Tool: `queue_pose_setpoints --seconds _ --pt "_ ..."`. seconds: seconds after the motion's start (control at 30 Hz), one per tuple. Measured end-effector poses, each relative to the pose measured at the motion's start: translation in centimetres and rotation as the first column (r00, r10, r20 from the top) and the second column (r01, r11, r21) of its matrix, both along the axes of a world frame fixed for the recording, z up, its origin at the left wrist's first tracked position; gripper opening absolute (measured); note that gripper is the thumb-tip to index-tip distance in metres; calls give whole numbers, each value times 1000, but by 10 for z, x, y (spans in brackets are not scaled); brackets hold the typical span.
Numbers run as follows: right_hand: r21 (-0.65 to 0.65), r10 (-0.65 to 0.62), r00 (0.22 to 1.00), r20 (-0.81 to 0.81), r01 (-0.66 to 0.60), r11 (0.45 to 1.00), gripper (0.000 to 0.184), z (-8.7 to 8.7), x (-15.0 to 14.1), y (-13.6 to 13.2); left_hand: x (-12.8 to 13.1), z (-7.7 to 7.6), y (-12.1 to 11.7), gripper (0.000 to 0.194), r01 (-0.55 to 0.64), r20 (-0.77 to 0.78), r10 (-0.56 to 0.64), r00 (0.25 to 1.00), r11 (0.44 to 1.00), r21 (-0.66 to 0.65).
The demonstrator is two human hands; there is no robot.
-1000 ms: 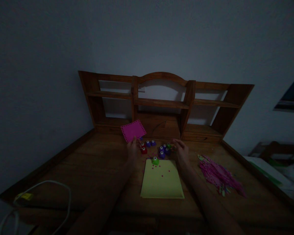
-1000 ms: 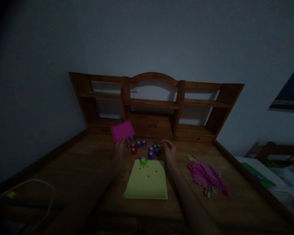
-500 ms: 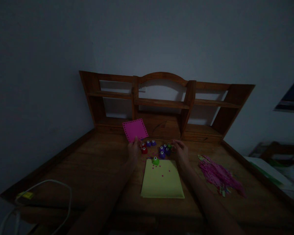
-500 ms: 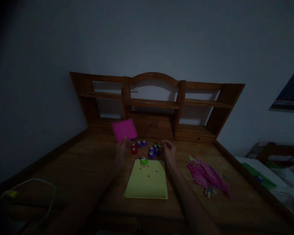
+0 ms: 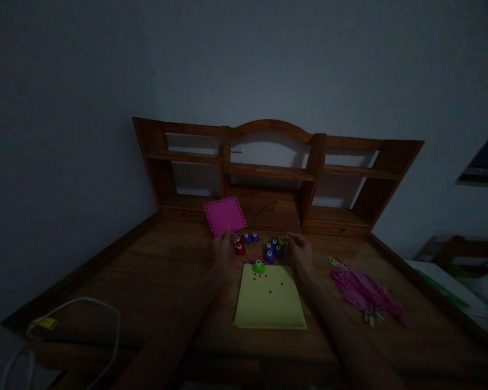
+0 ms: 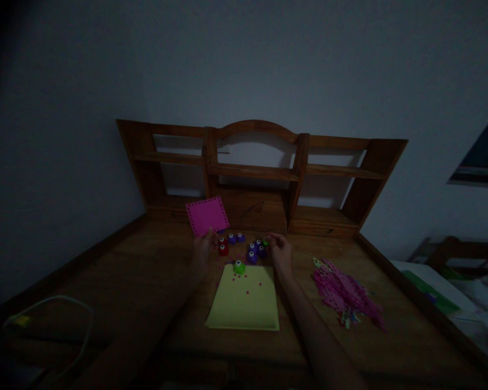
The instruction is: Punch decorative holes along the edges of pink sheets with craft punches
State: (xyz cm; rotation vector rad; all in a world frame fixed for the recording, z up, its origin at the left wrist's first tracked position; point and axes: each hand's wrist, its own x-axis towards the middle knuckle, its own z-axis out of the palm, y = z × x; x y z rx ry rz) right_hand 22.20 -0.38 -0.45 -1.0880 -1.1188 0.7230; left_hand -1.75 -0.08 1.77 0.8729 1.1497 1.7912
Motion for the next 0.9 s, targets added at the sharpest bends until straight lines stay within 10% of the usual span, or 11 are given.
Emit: queue_pose_setpoints --seconds 0.9 --pt "3 144 972 188 -147 989 46 13 -14 -14 15 -9 -4 33 513 -91 -511 855 858 2"
